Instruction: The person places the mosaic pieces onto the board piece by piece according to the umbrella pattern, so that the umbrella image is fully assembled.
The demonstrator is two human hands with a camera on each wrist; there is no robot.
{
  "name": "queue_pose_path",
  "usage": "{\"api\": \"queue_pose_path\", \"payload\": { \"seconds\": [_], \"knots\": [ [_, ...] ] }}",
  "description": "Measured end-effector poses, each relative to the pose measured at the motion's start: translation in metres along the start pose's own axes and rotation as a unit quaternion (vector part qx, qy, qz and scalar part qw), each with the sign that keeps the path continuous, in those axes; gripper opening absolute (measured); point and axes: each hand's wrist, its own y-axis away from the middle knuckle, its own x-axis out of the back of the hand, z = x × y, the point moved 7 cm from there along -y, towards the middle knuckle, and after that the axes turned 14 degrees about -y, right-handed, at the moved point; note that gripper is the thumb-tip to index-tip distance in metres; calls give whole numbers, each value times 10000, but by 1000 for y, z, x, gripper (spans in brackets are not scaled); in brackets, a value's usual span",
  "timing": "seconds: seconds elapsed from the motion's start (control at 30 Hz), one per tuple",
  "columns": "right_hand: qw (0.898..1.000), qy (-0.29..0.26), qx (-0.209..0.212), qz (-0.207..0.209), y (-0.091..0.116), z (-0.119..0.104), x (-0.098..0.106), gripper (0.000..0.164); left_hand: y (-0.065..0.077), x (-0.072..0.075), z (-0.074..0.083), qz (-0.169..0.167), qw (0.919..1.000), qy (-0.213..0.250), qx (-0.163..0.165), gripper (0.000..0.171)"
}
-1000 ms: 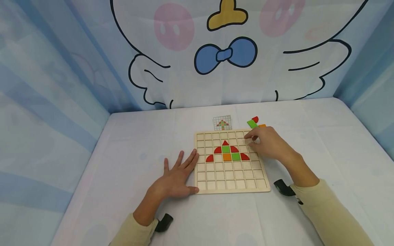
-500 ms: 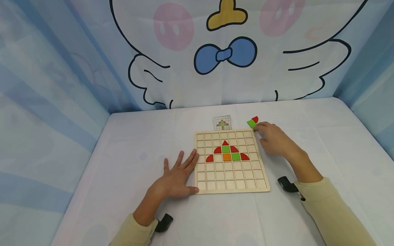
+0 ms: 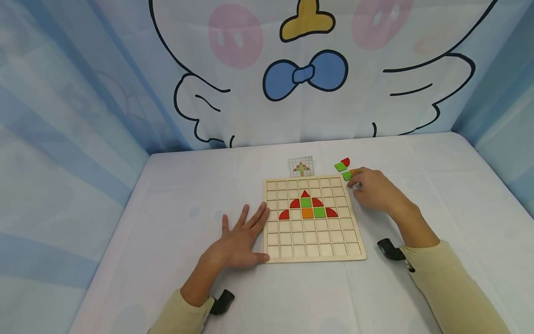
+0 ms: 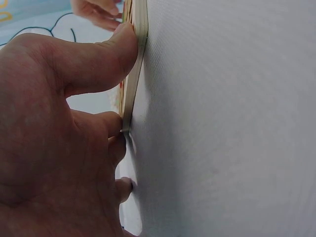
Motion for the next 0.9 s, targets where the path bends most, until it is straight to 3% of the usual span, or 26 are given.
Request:
{"api": "queue_pose_path", "payload": {
  "seconds": [0.13,0.47,0.9],
  "knots": [
    [10000,-12,16,56,0,0,1,28,0,0,0,8,10000,14,10,104],
    [9998,95,124,92,-2,2,0,48,-1,1,0,44,10000,-22,5,104],
    [9998,53,130,128,0,-1,4,31,-2,-1,-1,-48,9999,-21,98,104]
  ]
}}
